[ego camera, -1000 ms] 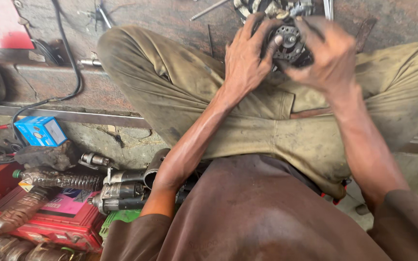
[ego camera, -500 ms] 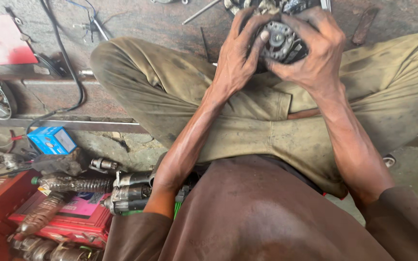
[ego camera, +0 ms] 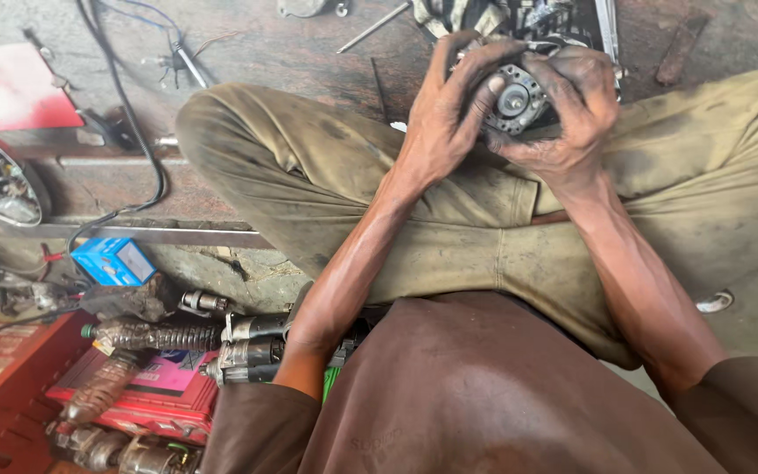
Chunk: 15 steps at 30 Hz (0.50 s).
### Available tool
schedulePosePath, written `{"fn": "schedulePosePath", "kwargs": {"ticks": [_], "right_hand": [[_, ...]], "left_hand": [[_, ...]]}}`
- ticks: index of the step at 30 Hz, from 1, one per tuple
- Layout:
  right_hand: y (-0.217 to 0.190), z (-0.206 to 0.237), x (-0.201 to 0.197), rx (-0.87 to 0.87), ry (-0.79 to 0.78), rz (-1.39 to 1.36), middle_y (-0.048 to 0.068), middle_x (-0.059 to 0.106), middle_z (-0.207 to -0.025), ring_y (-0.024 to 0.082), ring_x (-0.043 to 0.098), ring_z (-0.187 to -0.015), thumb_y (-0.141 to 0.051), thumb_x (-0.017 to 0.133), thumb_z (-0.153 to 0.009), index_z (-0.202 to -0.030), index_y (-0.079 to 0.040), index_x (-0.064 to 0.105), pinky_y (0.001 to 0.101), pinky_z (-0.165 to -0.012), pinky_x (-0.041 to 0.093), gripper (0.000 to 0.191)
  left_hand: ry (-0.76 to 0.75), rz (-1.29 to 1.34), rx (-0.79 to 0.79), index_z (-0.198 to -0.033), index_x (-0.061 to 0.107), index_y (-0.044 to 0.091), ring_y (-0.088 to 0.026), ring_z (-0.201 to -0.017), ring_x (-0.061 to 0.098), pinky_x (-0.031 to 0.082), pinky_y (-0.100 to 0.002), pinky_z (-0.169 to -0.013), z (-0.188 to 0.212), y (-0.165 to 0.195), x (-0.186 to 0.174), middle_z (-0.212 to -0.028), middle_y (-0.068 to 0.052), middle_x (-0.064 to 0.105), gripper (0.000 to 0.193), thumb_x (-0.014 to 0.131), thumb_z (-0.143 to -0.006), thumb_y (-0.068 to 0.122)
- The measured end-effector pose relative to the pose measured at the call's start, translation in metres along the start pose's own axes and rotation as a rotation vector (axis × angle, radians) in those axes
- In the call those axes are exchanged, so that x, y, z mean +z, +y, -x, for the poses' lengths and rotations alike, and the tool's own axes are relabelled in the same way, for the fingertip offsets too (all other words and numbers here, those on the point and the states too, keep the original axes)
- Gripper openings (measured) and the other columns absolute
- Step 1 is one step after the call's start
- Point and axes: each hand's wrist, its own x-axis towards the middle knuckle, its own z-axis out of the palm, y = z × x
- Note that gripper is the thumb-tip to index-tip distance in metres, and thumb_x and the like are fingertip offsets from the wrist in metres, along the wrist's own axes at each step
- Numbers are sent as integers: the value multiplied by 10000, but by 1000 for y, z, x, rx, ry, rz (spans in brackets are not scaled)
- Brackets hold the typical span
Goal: The person sits on the workshop floor with a starter motor in their lap. They file the commutator with a flat file, disassemble the end cap and brushes by hand, wipe components with a cloth, and press the assembly back together.
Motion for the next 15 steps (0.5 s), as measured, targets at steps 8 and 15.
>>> {"fn": "schedulePosePath", "kwargs": {"ticks": [8, 15], "right_hand": [[7, 6, 3, 47, -58, 0, 221, 660, -1318, 393, 705, -1196, -517, 927, -933, -1395, 56, 621, 454, -1047, 595, 797], [8, -1, -6, 27, -177, 11, 225, 672, -1279, 362, 714, -1109, -324, 880, -915, -1401, 86, 621, 428, -998, 612, 687]], "left_hand": [[49, -69, 34, -1323, 664, 194, -332, -1372, 585, 501, -391, -1154, -5, -19, 6, -1470, -135, 519, 239, 642, -1086, 216], [-195, 43, 181, -1471, 540, 177, -400, -1493, 428, 421, -462, -1231, -13, -32, -24, -1582, -166, 364, 783, 902, -825, 431]]}}
